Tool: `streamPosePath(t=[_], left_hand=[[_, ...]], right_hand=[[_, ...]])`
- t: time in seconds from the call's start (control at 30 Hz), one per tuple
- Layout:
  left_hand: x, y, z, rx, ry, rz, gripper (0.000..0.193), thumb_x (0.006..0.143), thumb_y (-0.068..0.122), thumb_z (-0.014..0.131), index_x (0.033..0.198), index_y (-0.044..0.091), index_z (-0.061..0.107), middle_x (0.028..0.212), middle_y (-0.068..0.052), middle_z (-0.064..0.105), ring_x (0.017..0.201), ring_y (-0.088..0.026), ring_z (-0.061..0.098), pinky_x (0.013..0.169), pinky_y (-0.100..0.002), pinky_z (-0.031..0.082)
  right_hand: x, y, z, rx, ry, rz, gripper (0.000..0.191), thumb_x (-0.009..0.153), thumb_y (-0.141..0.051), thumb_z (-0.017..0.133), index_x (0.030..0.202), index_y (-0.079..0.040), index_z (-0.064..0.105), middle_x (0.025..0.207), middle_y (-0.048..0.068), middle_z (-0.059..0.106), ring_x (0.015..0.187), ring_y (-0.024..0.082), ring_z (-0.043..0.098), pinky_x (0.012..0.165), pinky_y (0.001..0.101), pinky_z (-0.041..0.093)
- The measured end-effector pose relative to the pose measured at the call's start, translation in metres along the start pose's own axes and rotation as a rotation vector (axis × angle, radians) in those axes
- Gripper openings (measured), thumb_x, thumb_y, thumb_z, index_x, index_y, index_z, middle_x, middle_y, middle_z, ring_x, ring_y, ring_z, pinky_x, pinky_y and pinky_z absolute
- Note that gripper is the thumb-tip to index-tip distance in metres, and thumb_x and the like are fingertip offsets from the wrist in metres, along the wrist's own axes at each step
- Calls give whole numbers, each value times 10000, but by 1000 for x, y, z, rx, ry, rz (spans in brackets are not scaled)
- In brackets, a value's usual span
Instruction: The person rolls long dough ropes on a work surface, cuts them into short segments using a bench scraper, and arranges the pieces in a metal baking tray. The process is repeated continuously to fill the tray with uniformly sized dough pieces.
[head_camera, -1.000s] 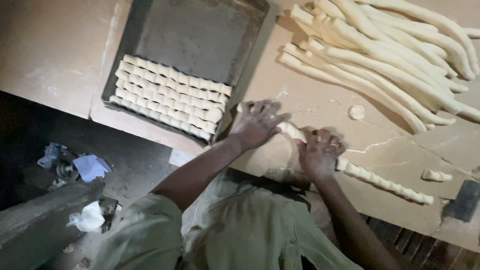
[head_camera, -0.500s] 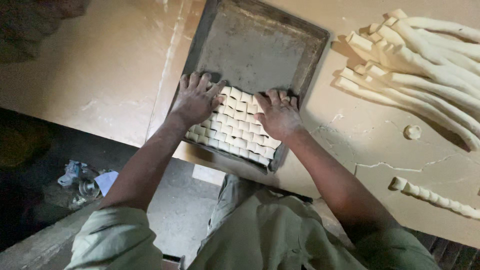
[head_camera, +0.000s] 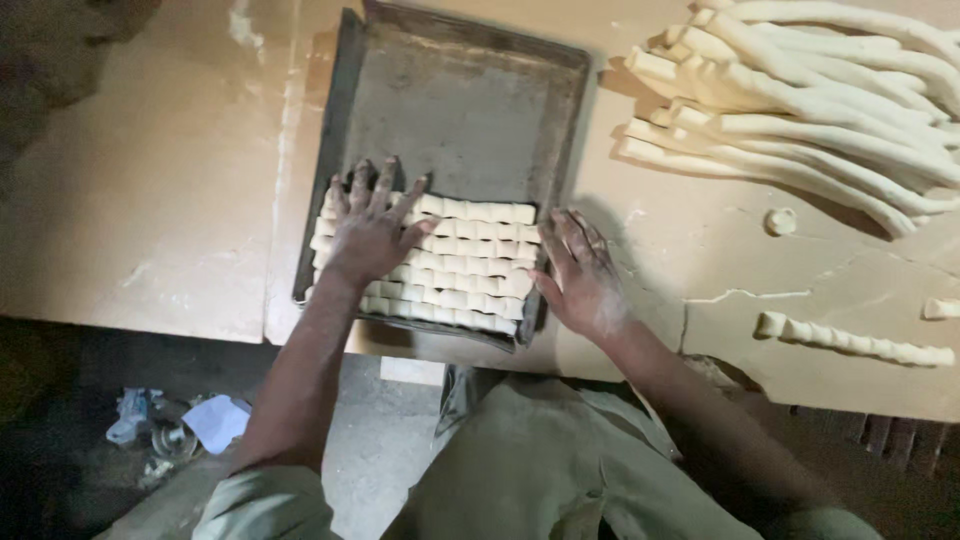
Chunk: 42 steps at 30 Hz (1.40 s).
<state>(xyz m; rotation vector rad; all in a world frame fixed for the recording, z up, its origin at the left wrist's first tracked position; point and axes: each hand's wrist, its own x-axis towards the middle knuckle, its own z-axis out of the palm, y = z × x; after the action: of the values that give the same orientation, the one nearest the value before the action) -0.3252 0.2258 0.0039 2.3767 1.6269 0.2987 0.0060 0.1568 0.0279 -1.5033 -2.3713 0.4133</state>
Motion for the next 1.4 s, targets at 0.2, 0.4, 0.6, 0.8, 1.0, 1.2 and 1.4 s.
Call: streamPosePath(t=[0.2,0.4,0.6,0.8,1.0,1.2,1.4], left_hand=[[24,126,29,47,-9,-9,607,1083,497,479,1597,173,462,1648,-280,336,1556,-546,172,1166,-802,19],[46,431,129,-103,-240,396,741,979,480,514,1625,200,283,1725,-171,94,1553,-478,81,1170,-756,10],[53,610,210,-120,-267,410,668,999,504,486,1600,291,287,1637,-152,287,1506,-453,212,1134,-806,61],[61,581,242,-21,-202,278,545,1018,477,510,1516,260,479,1494,-142,495,1402,-402,415,1123,-779,192],[65,412,165,10,48,227,462,993,470,538,1415,293,596,1453,-145,528,1359,-394,461,1067,-737,306],[60,194,49,218,131,157,403,1022,482,579,1348,258,654,1300,-162,569,1225,-426,486,1010,-748,318],[27,8,-12,164,-27,-25,522,1106,525,468,1527,224,537,1476,-315,468,1445,-530,317,1147,-757,137]], right_hand=[[-152,64,-16,106,-26,195,415,937,-269,654,1304,-83,604,1536,191,435,1487,405,390,1191,531,393],[-300,223,-118,-220,-77,461,477,961,-355,612,1357,-91,575,1480,231,436,1459,463,319,1222,635,199],[-369,364,-175,-340,91,529,601,897,-492,656,1401,-172,587,1368,211,471,1367,390,346,1135,627,197],[-357,350,-136,-249,27,506,501,932,-494,697,1375,-269,640,1269,165,521,1190,418,439,1027,629,260],[-205,247,-93,-230,9,352,362,988,-376,671,1341,-295,662,1222,151,528,1150,432,457,926,634,319],[-20,116,-64,-115,5,155,305,966,-302,706,1267,-267,674,1159,147,514,1139,444,460,892,644,317],[128,6,21,61,-226,-79,510,948,-297,673,1429,-179,555,1367,178,470,1263,447,425,983,658,293]])
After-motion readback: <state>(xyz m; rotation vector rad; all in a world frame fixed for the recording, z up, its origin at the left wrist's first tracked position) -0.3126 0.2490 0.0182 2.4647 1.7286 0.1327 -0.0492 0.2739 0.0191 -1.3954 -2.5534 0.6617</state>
